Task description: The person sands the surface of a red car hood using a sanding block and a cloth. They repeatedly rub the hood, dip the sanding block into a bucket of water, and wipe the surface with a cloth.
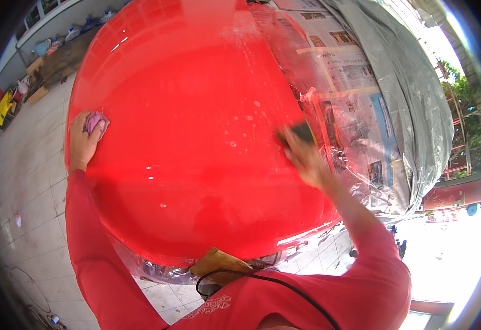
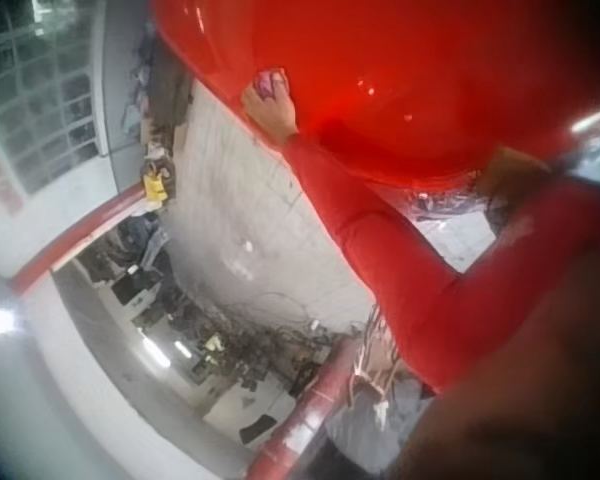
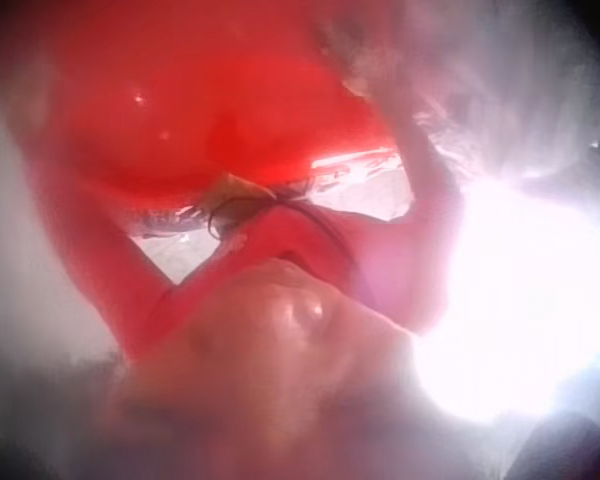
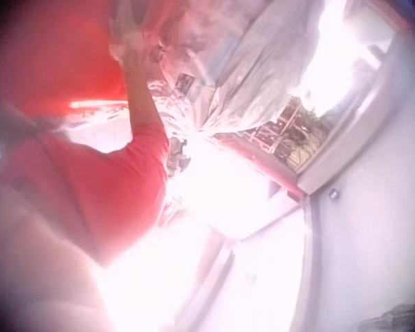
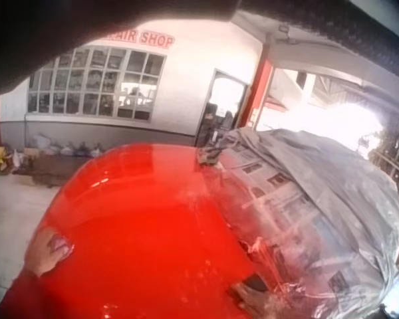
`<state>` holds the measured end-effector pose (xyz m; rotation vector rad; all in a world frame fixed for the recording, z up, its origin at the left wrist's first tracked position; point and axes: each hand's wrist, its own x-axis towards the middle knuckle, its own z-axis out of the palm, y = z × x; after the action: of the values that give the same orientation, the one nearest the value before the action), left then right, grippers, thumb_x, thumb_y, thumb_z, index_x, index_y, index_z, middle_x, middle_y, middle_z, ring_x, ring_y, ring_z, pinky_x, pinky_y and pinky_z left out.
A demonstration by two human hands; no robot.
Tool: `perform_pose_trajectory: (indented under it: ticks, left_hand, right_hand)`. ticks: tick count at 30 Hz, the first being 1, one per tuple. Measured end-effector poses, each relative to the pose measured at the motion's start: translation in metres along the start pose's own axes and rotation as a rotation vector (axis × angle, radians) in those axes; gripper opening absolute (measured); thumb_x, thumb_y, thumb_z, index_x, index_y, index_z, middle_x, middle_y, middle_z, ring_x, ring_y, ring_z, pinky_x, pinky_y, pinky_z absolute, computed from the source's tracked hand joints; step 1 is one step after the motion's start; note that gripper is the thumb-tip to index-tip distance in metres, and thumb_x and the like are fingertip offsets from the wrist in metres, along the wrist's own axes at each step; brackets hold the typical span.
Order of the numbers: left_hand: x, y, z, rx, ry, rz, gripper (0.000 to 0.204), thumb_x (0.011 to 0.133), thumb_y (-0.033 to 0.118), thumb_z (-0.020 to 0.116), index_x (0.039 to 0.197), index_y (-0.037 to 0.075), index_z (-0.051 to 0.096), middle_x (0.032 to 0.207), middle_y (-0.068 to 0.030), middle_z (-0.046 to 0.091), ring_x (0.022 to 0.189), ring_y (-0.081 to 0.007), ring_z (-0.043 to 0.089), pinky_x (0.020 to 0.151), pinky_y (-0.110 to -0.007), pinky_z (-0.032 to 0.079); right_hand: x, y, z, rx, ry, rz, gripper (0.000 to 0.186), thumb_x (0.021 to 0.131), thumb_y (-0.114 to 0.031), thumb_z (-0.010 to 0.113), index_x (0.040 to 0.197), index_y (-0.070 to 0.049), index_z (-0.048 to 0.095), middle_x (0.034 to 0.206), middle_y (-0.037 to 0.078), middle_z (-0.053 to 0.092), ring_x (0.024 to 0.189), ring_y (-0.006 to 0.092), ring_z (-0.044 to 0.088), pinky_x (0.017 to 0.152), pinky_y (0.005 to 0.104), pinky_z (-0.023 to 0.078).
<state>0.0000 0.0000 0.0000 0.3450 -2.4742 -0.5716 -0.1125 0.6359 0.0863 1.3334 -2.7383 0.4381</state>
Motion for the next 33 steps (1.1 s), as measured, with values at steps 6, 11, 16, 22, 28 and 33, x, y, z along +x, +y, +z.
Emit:
perform_pose_trajectory:
  ticks: [6,11,16,22,28,33]
  left_hand:
    - [-0.002,-0.002,-0.011,0.039,0.049,0.037,0.045,0.094,0.034,0.075,0.125,0.002,0.065,0.130,-0.0164,0.065,0.120,-0.0380,0.060,0.106,-0.046,0.046]
    - [0.006,0.009,0.003,0.015,0.060,0.012,0.044,0.096,0.035,0.072,0.126,0.004,0.064,0.129,-0.0148,0.065,0.122,-0.0378,0.059,0.107,-0.045,0.046]
    - [-0.006,-0.007,-0.018,0.089,0.061,-0.017,0.044,0.097,0.039,0.071,0.127,0.007,0.063,0.127,-0.0142,0.065,0.119,-0.0383,0.059,0.104,-0.047,0.047]
    - [-0.004,0.009,-0.011,0.112,0.092,-0.026,0.044,0.097,0.040,0.071,0.124,0.006,0.064,0.126,-0.0138,0.065,0.119,-0.0377,0.060,0.103,-0.046,0.048]
    - [0.005,0.008,0.007,0.049,0.096,0.029,0.044,0.097,0.040,0.071,0.124,0.006,0.065,0.125,-0.0133,0.065,0.119,-0.0361,0.060,0.103,-0.045,0.048]
    - [-0.007,0.003,-0.017,0.101,0.064,-0.018,0.044,0.097,0.040,0.071,0.123,0.005,0.064,0.125,-0.0125,0.066,0.118,-0.0364,0.060,0.102,-0.046,0.048]
  right_hand:
    - [0.121,0.048,-0.004,-0.013,-0.016,-0.068,0.042,0.109,-0.018,0.046,0.149,-0.008,0.054,0.143,0.016,0.065,0.124,0.0402,0.066,0.103,0.0495,0.055]
    - [0.270,0.111,0.006,-0.250,0.020,0.231,0.050,0.109,-0.021,0.047,0.159,-0.013,0.045,0.147,0.023,0.060,0.132,0.0402,0.060,0.109,0.0448,0.050]
    - [0.125,0.011,0.038,-0.044,-0.054,0.049,0.060,0.109,-0.030,0.048,0.165,-0.014,0.034,0.166,0.027,0.033,0.154,0.0454,0.032,0.125,0.0556,0.032]
    - [0.061,-0.015,0.007,-0.326,-0.144,0.148,0.058,0.110,-0.037,0.044,0.159,-0.006,0.044,0.171,0.024,0.028,0.159,0.0406,0.025,0.128,0.0587,0.022]
    - [0.312,0.130,0.004,-0.628,-0.192,0.323,0.047,0.114,-0.028,0.037,0.145,0.002,0.054,0.156,0.023,0.051,0.142,0.0398,0.050,0.119,0.0493,0.040]
    - [0.178,0.057,0.045,-0.047,0.063,0.009,0.054,0.111,-0.025,0.038,0.158,0.001,0.043,0.167,0.017,0.040,0.154,0.0343,0.039,0.130,0.0567,0.018]
